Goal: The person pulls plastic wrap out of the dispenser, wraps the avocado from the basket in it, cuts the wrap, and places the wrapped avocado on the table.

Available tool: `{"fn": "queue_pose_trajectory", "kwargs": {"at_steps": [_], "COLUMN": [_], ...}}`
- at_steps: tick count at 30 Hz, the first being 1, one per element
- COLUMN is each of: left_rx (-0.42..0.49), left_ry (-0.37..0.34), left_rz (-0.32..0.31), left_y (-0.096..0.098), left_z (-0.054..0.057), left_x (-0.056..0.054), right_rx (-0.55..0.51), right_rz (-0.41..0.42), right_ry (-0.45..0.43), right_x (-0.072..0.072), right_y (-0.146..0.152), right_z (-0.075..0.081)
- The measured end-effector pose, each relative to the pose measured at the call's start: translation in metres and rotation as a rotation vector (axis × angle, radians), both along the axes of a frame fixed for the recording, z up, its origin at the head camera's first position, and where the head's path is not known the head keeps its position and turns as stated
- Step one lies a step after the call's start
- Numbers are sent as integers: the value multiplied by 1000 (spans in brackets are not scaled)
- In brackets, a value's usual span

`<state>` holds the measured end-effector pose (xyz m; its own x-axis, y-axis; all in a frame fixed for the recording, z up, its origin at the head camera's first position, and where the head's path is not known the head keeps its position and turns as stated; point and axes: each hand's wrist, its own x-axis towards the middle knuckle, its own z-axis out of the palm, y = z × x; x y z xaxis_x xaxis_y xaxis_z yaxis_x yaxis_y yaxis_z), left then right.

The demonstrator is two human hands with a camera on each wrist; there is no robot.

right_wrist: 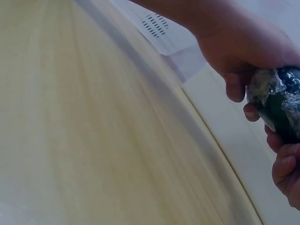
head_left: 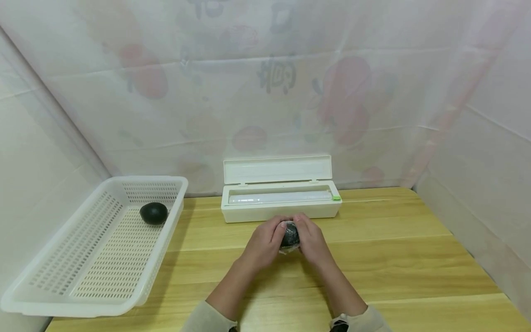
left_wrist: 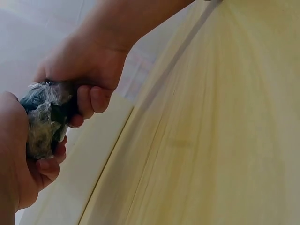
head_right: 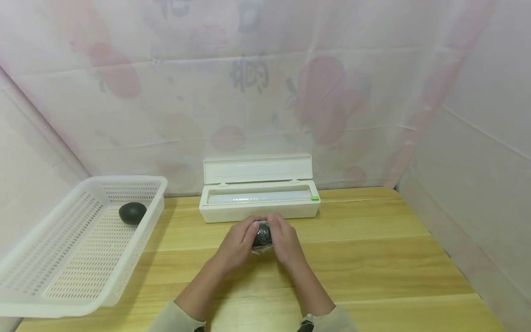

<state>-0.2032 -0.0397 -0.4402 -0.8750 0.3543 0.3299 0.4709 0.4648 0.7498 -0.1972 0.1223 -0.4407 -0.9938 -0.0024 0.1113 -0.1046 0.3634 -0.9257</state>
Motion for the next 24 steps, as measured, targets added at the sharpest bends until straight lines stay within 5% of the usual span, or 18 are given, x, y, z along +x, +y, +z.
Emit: {"fn": "queue_pose_trajectory", "kwargs": {"at_steps": [8,15,21,24], "left_rx": [49,278,444,474], "left_ry": [-59,-407,-719,-727], "left_rz": [64,136,37,0], "left_y": [3,2,0,2], "left_z": [0,2,6,5], "left_x": [0,-4,-7,-7], "right_rx": [136,129,245,285], "right_rz": [-85,-30,0,-54], "right_ry": [101,190,415,473], "right_x": [2,3,6,6], "right_y": [-6,-7,-5,-5], "right_z": [0,-2,-4,-3]}}
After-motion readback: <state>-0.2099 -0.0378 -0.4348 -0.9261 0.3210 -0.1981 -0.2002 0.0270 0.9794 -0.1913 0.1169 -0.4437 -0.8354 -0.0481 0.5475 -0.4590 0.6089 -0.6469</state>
